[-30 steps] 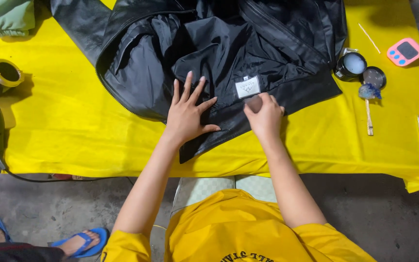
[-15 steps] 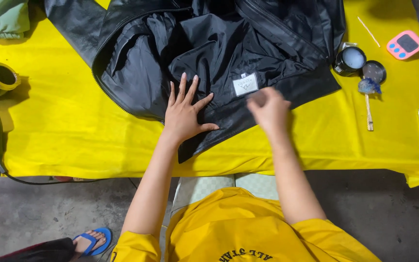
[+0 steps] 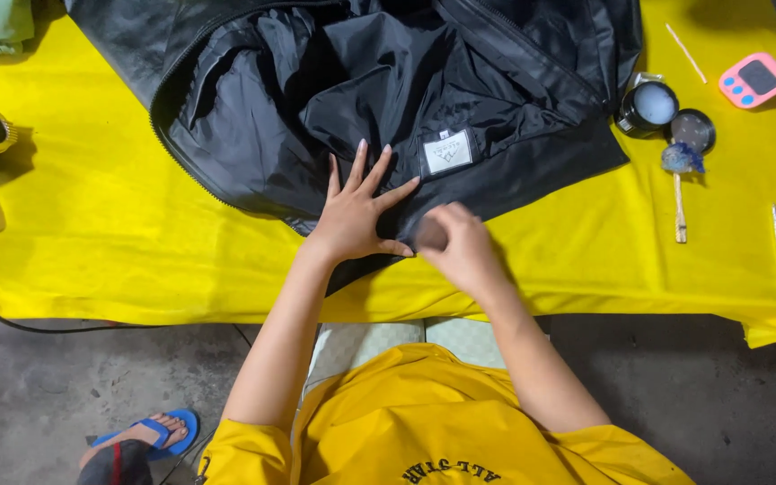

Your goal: The person uses a small round sponge to rub and clean the inner lining of a black jacket laid out on a yellow table. They repeatedly dip the sponge into a small container of liquid and continue scrubbing different sections of the jacket's interior.

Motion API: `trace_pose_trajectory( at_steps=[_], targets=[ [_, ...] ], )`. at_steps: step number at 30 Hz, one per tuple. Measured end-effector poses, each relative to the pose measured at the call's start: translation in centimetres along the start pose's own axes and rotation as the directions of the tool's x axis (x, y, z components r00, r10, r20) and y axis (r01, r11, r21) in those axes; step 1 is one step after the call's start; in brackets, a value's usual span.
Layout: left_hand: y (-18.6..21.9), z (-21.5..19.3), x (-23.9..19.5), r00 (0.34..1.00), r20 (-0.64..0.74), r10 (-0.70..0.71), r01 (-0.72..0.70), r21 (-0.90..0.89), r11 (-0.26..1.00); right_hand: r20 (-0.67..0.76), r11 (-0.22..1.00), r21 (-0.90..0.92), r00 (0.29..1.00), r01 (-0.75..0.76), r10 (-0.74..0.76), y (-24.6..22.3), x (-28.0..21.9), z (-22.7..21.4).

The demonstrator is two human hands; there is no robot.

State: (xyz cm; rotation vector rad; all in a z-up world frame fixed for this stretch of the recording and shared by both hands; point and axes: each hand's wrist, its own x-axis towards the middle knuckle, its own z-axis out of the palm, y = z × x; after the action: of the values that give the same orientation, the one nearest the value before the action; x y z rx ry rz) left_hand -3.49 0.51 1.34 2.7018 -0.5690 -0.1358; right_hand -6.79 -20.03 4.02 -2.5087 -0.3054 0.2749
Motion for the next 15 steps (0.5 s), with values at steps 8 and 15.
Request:
trace_pose_trajectory(
  at_steps=[8,15],
  targets=[
    [-0.8,0.0,-0.6,1.000,-0.003,0.021,-0.021,-0.133,0.991,-0.175,0.985,-0.145,0.982,-0.089,0.063,2.1,-0.6,-0.8],
    [-0.9,0.4,-0.6,0.999,-0.019,0.027,-0.030,-0.164,0.986,-0.075,0.992,-0.054,0.991,-0.113,0.109,0.5,-1.5,-0.3]
  ],
)
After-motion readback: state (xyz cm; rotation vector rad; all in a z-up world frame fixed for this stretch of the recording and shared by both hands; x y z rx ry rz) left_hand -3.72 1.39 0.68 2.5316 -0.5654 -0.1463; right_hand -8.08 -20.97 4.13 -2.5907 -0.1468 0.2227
